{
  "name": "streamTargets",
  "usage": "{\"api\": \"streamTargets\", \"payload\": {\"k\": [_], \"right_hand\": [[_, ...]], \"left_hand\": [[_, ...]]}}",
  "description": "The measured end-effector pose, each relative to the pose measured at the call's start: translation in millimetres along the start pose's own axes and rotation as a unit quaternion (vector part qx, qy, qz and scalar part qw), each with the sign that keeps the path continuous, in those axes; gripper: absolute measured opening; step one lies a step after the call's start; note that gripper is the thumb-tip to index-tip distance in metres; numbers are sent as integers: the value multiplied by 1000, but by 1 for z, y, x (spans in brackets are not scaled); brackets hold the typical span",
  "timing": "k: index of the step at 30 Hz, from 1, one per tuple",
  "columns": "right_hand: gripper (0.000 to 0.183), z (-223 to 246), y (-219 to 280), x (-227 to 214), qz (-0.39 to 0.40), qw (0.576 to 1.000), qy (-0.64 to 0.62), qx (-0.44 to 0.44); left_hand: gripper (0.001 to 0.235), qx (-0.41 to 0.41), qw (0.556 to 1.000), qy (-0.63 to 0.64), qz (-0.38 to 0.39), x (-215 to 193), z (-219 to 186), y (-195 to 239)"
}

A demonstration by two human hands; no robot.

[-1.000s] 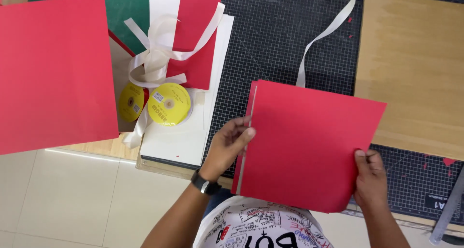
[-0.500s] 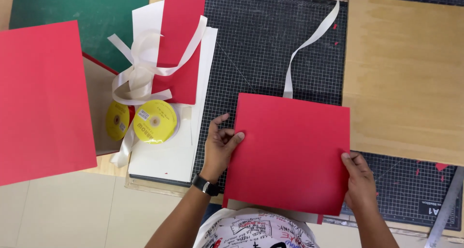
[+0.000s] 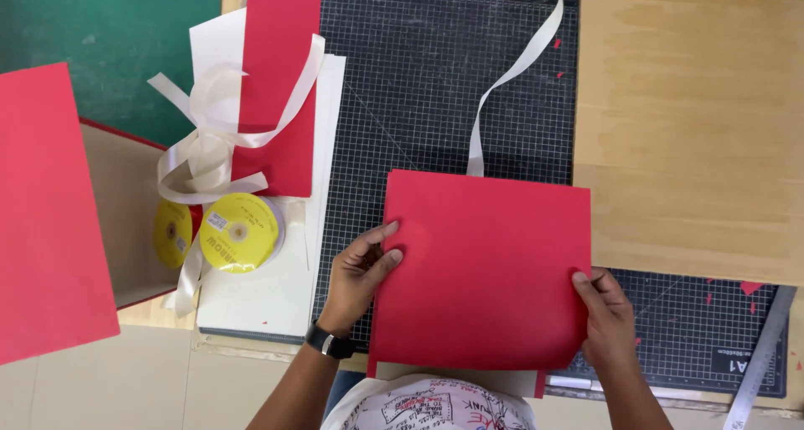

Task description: Attaching a red paper lining to a cardboard structure using a roller and a scraper tool for smooth adhesion

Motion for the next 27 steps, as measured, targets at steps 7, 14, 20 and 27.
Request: {"api": "streamTargets", "payload": {"k": [7, 14, 20, 27], "right_hand": [[18, 3, -3, 7, -14, 998, 30, 53], [25, 41, -11, -20, -52, 921, 310, -232], [41, 39, -23, -35, -49, 692, 535, -482], [40, 72, 3, 17, -4, 843, 401, -359]], "left_hand": [[41, -41, 999, 27, 18, 4, 8, -5], [47, -169, 965, 199, -37, -5, 26, 1], [58, -160, 932, 325, 2, -14, -5, 15], [63, -139, 911, 387, 39, -2, -10, 28]]}}
Point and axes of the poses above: each hand's wrist, its own y-axis away from the middle knuckle, its own x-axis out of the palm, z = x × y, the point moved 8 cm from there along -y, towards the middle knuckle, and after that the axes turned 9 degrees about -x, right-handed, at the moved point
